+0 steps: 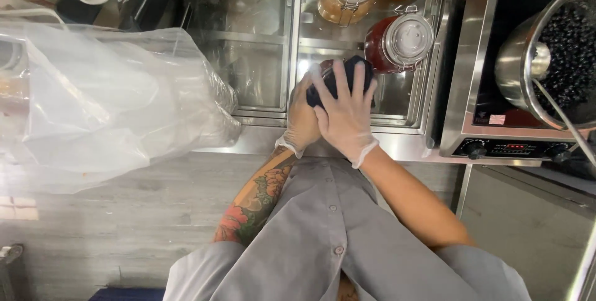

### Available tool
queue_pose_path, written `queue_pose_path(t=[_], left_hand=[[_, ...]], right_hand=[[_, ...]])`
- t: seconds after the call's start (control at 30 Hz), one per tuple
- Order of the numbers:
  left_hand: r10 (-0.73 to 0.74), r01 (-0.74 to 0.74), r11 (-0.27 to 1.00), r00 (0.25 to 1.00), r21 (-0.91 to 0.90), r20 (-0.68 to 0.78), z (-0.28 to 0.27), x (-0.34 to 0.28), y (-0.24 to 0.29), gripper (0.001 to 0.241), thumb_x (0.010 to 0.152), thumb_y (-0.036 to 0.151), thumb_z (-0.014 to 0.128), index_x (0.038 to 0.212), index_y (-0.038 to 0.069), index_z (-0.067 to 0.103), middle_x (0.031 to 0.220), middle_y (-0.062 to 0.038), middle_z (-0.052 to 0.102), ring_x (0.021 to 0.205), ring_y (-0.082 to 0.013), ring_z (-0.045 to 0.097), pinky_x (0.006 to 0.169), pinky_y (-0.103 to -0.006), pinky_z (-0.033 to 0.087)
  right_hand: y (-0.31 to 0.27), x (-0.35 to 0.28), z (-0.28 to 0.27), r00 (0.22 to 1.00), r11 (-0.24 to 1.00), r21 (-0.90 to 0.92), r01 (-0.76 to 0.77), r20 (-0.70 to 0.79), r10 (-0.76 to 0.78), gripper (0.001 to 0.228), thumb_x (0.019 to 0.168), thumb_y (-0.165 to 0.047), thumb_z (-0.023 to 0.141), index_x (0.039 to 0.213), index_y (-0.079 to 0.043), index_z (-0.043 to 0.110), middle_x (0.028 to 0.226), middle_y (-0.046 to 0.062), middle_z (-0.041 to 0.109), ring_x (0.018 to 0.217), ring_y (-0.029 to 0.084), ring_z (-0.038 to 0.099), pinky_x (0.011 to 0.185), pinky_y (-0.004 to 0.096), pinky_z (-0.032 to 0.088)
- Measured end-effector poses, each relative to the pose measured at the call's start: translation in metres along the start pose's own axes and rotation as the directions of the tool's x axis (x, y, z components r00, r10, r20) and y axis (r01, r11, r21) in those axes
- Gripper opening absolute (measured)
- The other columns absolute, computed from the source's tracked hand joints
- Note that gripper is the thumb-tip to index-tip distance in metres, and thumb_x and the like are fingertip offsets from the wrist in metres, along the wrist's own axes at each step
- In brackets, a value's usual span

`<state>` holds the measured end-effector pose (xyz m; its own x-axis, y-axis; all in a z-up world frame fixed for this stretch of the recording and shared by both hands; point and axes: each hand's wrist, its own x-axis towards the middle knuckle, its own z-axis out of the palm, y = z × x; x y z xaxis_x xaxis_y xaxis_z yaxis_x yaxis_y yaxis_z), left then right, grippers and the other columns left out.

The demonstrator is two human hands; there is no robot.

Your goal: Wiping down ingredient jars with a cloth while wearing gloves.

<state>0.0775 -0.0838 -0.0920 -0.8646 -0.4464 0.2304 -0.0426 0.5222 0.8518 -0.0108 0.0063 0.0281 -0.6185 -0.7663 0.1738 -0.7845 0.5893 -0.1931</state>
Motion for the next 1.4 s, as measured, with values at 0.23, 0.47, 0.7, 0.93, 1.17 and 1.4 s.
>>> queue_pose_path(t=[0.23,0.47,0.7,0.93,1.17,1.4], left_hand=[[-0.022,0.02,0.999,0.999,0.039,0.039,-0.021,0.013,0.033,0.102,0.07,0.023,0.086,0.152,-0.003,0.032,0.152,-0.028,0.045,0.142,-0.045,0.044,0.12,-0.049,0.036],[-0.158,0.157,0.987,0.982,0.018,0.106,-0.024,0.019,0.047,0.106,0.072,0.021,0.091,0.156,-0.001,0.032,0.153,-0.025,0.046,0.143,-0.0412,0.046,0.116,-0.0435,0.043],[-0.218,0.235,0.97,0.955,-0.064,0.198,-0.034,0.025,0.067,0.101,0.07,0.022,0.09,0.153,-0.001,0.037,0.148,-0.022,0.051,0.14,-0.0332,0.055,0.115,-0.0398,0.05],[-0.229,0.121,0.829,0.964,0.545,0.133,-0.017,0.054,0.116,0.127,0.055,0.04,0.097,0.151,-0.007,0.028,0.128,-0.028,0.052,0.114,-0.0468,0.054,0.093,-0.0524,0.049],[-0.366,0.047,0.716,0.875,0.696,0.317,-0.014,0.08,0.108,0.097,0.057,0.049,0.093,0.13,0.001,0.051,0.12,-0.02,0.053,0.112,-0.0416,0.058,0.085,-0.0514,0.055],[-0.131,-0.12,0.849,0.896,0.515,0.424,-0.058,0.054,0.165,0.098,0.049,0.036,0.093,0.131,0.001,0.054,0.118,-0.021,0.053,0.107,-0.0413,0.06,0.085,-0.0488,0.055]], right_hand=[[0.041,0.002,0.03,0.987,0.807,0.572,-0.147,0.036,0.155,0.045,0.107,-0.023,0.056,0.148,-0.007,0.05,0.153,0.022,0.051,0.142,0.041,0.049,0.117,0.047,0.042],[0.046,-0.066,0.07,0.916,0.518,0.852,-0.072,-0.149,0.372,0.041,0.111,-0.015,0.041,0.147,0.004,0.047,0.143,0.027,0.057,0.132,0.041,0.056,0.113,0.045,0.043],[0.078,-0.035,0.094,0.812,0.298,0.82,-0.489,0.304,0.497,0.035,0.107,-0.022,0.051,0.136,-0.005,0.06,0.125,0.021,0.069,0.116,0.037,0.065,0.102,0.042,0.049],[0.055,-0.105,0.086,0.928,0.643,0.758,-0.106,-0.158,0.338,0.045,0.094,-0.01,0.061,0.137,0.003,0.058,0.152,0.026,0.047,0.14,0.045,0.046,0.118,0.046,0.034],[0.062,-0.083,0.098,0.888,0.449,0.869,-0.21,-0.023,0.46,0.043,0.099,-0.011,0.058,0.14,0.005,0.058,0.148,0.026,0.05,0.138,0.041,0.049,0.117,0.043,0.038],[0.099,-0.028,0.05,0.982,0.124,0.985,-0.116,0.096,0.163,0.035,0.103,-0.022,0.057,0.126,0.002,0.068,0.126,0.016,0.072,0.119,0.025,0.066,0.105,0.034,0.049]])
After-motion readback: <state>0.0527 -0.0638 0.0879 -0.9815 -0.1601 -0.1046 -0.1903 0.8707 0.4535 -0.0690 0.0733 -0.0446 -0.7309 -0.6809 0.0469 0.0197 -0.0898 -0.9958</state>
